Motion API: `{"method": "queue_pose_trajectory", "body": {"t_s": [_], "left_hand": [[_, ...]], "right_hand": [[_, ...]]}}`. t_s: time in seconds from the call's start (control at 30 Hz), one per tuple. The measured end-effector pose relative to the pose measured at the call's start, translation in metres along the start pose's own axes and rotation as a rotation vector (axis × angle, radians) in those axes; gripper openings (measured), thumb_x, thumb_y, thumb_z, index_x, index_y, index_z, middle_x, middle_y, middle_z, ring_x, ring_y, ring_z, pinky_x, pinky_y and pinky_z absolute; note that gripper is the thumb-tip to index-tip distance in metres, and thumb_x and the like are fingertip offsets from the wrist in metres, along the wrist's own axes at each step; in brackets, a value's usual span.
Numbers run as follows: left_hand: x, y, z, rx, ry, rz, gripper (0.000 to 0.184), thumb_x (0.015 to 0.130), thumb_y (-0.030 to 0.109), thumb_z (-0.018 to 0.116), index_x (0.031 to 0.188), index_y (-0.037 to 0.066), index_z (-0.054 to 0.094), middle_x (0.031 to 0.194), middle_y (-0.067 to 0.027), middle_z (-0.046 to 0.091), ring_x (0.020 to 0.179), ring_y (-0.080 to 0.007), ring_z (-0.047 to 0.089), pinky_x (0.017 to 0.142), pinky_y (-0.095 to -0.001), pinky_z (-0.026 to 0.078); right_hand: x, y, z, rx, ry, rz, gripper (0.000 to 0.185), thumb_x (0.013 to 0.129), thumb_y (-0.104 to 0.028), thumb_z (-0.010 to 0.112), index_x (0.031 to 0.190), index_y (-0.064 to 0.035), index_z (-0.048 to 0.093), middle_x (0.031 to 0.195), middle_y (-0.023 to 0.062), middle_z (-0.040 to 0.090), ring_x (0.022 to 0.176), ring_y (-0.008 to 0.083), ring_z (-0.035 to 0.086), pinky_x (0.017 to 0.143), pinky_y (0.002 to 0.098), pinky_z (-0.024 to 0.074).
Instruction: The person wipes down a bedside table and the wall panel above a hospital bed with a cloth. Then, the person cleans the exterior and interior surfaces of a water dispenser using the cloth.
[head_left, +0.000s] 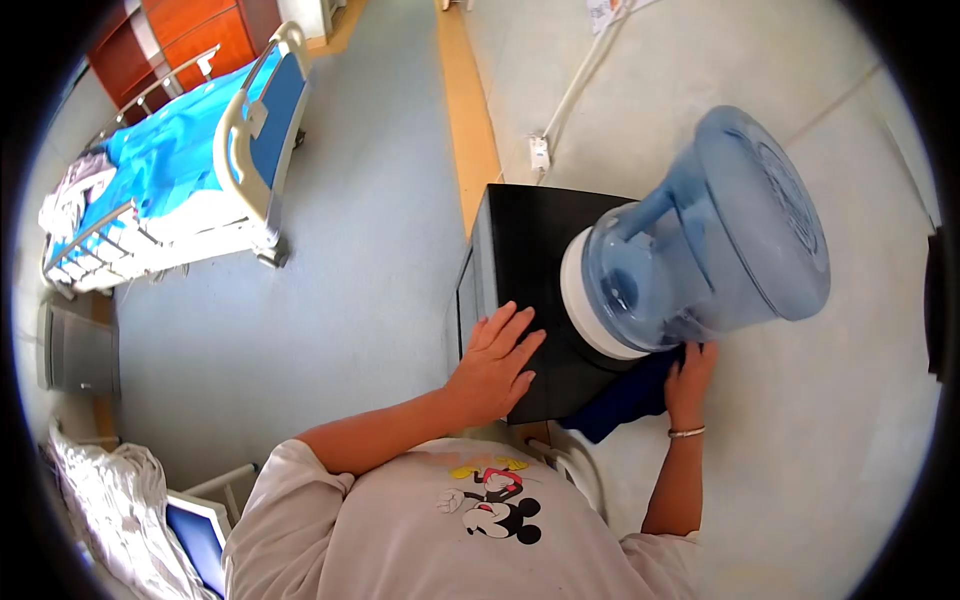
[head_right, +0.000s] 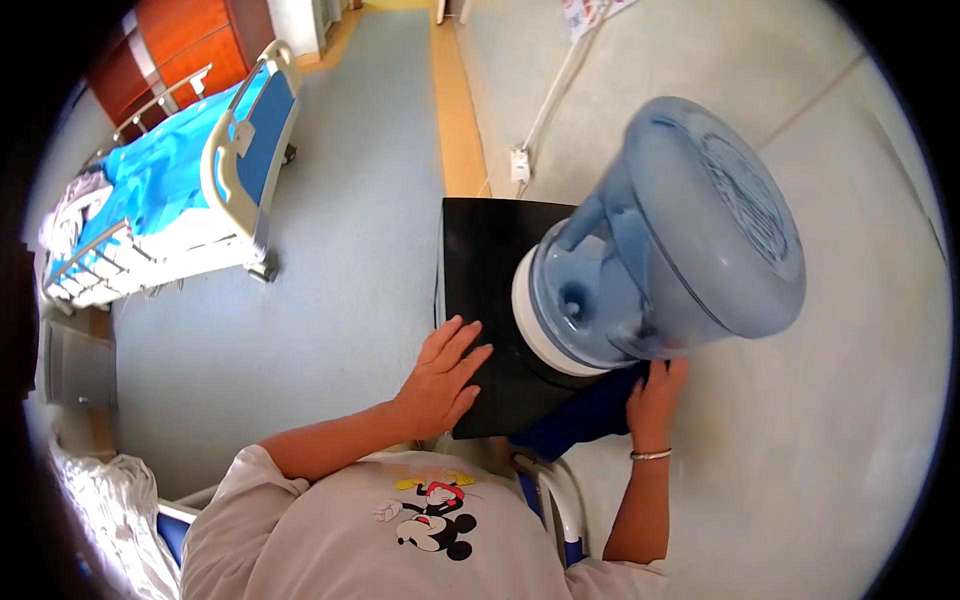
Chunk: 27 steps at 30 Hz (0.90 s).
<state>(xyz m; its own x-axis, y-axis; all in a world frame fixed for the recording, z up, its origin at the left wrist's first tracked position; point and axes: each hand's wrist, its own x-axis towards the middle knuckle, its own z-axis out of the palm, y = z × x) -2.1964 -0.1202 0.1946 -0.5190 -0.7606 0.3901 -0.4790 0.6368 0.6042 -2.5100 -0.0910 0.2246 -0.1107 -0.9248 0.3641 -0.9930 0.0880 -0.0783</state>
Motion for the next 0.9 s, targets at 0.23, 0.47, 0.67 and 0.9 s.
{"method": "queue_pose_trajectory", "body": {"t_s": [0.23,0.47,0.67,0.9], "left_hand": [[-0.020,-0.011,0.001,-0.187,0.058,-0.054,0.054,0.076,0.009,0.060,0.126,0.001,0.040,0.136,-0.0199,0.030,0.129,-0.0369,0.023,0.105,-0.0421,0.023],[-0.207,-0.076,0.056,-0.111,0.162,-1.091,0.047,0.078,0.009,0.057,0.122,0.003,0.043,0.127,-0.0188,0.043,0.120,-0.0349,0.036,0.100,-0.0414,0.032],[-0.400,0.033,0.145,0.111,-0.175,-1.663,0.050,0.081,0.022,0.057,0.124,0.003,0.040,0.128,-0.0186,0.040,0.118,-0.0344,0.039,0.099,-0.0423,0.034],[-0.419,0.146,0.214,-0.182,-0.287,-1.940,0.076,0.073,0.031,0.068,0.133,0.003,0.031,0.137,-0.0176,0.031,0.129,-0.0336,0.026,0.105,-0.0436,0.025]], "right_hand": [[0.057,0.084,0.048,-0.350,-0.193,-0.174,0.045,0.075,0.002,0.052,0.119,0.0029,0.046,0.130,0.0214,0.039,0.119,0.0365,0.037,0.100,0.0422,0.0287],[0.102,0.129,0.071,-0.381,-0.228,-0.262,0.044,0.076,0.001,0.052,0.119,0.0026,0.046,0.129,0.0211,0.040,0.118,0.0360,0.038,0.100,0.0417,0.0293],[0.151,0.159,0.071,-0.391,-0.171,-0.373,0.043,0.077,0.000,0.051,0.120,0.0024,0.046,0.129,0.0208,0.040,0.117,0.0356,0.039,0.099,0.0412,0.0298],[0.194,0.142,0.073,-0.377,0.021,-0.527,0.043,0.077,-0.001,0.051,0.120,0.0022,0.046,0.128,0.0204,0.041,0.116,0.0351,0.040,0.099,0.0406,0.0304]]}}
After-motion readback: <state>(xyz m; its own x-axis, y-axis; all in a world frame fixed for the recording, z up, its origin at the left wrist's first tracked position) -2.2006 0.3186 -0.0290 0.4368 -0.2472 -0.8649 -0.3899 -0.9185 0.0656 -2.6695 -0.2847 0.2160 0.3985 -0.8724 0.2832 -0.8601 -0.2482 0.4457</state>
